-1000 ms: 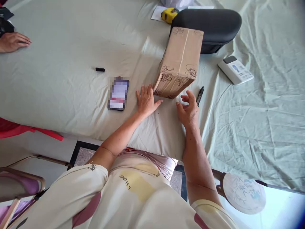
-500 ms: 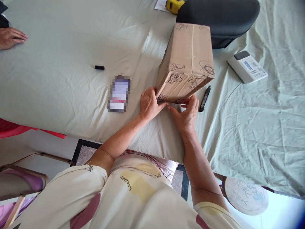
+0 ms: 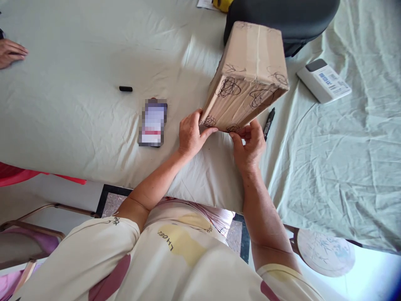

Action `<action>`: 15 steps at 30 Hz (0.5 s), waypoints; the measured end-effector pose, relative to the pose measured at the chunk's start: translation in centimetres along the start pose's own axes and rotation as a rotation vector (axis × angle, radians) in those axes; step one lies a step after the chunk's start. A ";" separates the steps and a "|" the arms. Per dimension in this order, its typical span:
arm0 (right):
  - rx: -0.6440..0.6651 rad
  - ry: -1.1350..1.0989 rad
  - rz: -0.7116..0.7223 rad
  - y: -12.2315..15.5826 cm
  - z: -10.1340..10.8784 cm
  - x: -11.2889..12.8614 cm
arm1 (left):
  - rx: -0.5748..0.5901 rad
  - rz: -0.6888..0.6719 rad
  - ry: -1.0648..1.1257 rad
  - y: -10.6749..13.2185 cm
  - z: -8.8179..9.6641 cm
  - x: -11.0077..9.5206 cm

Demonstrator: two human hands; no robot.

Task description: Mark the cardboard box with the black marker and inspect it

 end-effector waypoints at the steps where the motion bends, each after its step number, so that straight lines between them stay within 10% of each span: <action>1: 0.002 -0.031 -0.008 0.0 0.1 0.2 | -0.002 -0.008 0.036 0.0 0.0 0.2; 15: -0.046 -0.105 -0.136 -0.6 1.4 -0.7 | -0.062 -0.270 0.294 -0.9 1.5 0.1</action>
Point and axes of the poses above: each hand's wrist, its own y-axis away from the middle knuckle, its own z-axis out of the back of the hand, x = y × z, the point moved 6 cm from there along -y, towards the middle knuckle, and after that the axes turned 5 degrees about y, right-handed, at the moved point
